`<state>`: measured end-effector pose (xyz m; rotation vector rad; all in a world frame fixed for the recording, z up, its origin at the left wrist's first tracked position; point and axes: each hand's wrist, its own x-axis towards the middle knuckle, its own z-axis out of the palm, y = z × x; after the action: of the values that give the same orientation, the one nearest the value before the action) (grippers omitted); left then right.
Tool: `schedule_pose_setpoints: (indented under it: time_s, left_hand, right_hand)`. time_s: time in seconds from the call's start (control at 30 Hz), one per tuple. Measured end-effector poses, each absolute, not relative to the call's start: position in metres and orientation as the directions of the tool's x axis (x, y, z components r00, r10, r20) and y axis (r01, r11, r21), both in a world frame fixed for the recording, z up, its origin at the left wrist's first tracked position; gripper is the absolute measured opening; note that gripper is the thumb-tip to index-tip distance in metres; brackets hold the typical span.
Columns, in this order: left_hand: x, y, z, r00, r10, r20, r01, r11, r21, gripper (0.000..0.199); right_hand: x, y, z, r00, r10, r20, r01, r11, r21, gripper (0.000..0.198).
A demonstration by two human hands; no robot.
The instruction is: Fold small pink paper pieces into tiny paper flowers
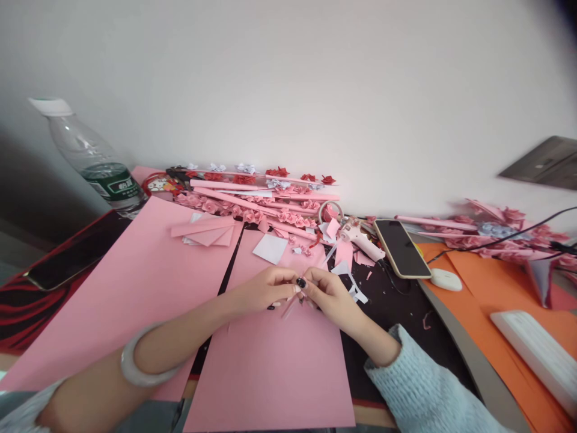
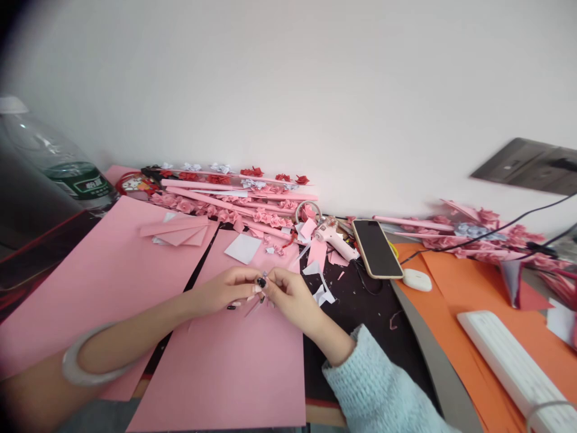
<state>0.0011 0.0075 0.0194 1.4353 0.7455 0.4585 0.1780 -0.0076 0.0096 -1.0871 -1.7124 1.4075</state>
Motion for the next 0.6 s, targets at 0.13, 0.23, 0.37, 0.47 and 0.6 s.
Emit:
schedule_pose_setpoints:
  time_s: [0.13,0.23,0.37,0.47,0.6]
  left_hand:
    - [0.0013,0.0082,0.017,0.715,0.675,-0.181,0.117,0.14,0.983,0.02]
    - [0.0014,0.008,0.0158,0.717,0.674,-0.18,0.104,0.151,0.983,0.02]
    - [0.0011,0.0077,0.0146,0.703,0.688,-0.182,0.102,0.155,0.983,0.018]
    - [0.001,0.008,0.0126,0.705,0.687,-0.176,0.104,0.145,0.984,0.018]
    - [0.0029,0.0077,0.0103,0.726,0.675,-0.133,0.059,0.131,0.99,0.021]
  right_hand:
    - [0.1778,-0.007,0.0093,-0.444,0.896,0.002,0.153,0.078,-0.985,0.035]
    - [0.1776,-0.0077,0.0086,-0.444,0.896,0.011,0.147,0.085,-0.985,0.036]
    - [0.1772,-0.0096,0.0068,-0.408,0.912,0.032,0.205,0.126,-0.971,0.035]
    - [0.1763,-0.0115,0.0069,-0.371,0.926,0.074,0.308,0.198,-0.93,0.032]
    - [0.1748,-0.0138,0.0096,-0.353,0.926,0.134,0.376,0.272,-0.886,0.029]
